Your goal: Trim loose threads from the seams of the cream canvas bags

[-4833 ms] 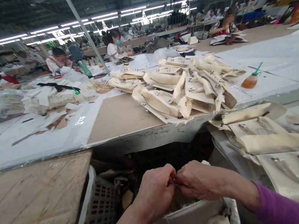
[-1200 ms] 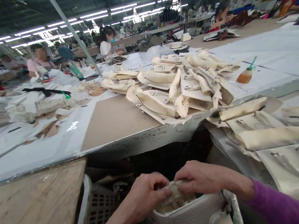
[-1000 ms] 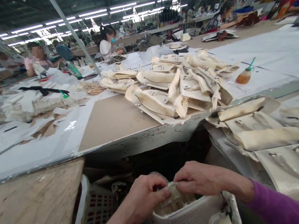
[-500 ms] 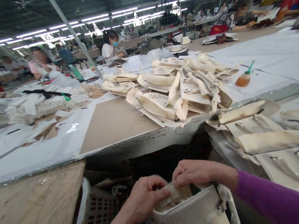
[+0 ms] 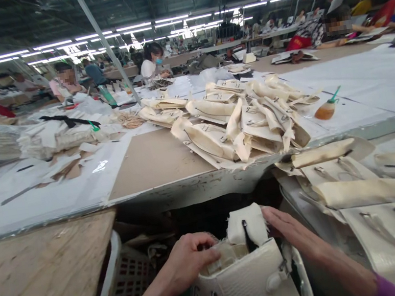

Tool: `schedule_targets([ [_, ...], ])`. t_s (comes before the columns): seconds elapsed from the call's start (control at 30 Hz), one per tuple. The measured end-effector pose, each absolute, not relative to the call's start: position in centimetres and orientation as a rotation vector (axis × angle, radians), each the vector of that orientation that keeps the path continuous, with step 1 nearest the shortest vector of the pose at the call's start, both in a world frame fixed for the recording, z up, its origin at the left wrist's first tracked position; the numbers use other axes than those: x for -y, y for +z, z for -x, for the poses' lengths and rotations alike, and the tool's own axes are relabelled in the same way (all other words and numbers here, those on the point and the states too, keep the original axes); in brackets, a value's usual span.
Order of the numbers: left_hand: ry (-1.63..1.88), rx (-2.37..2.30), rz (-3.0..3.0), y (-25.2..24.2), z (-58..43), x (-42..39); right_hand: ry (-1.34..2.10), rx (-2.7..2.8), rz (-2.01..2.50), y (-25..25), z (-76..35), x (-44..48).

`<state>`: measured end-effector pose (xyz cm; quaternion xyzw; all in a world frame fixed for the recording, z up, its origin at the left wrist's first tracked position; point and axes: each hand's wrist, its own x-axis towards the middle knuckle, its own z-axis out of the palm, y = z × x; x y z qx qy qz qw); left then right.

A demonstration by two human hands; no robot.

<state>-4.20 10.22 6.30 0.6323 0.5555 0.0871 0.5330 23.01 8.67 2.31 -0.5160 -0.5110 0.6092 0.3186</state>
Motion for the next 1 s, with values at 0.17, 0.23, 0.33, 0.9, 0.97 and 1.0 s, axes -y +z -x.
schedule_targets([
  [0.17, 0.218, -1.328, -1.480, 6.7, 4.0, -9.9, 1.796, 1.337, 1.136, 2.9, -23.8, -6.7],
  [0.23, 0.228, -1.328, -1.468, 6.9, 3.9, -9.6, 1.872, 1.439, 1.001, 3.6, -24.0, -6.7],
  [0.33, 0.252, -1.318, -1.443, 7.2, 4.0, -8.8, 2.024, 1.490, 0.879, 4.7, -23.7, -6.4],
  [0.9, 0.354, -1.323, -1.924, 12.9, 4.3, -2.8, 1.723, 1.758, 1.034, 8.5, -20.1, -0.5],
  [0.97, 0.351, -1.322, -2.044, 12.9, 4.3, -2.0, 1.679, 1.797, 1.015, 8.7, -19.9, -0.1],
  [1.0, 0.358, -1.322, -2.094, 12.8, 4.3, -1.6, 1.668, 1.810, 1.006, 8.8, -19.8, 0.0],
])
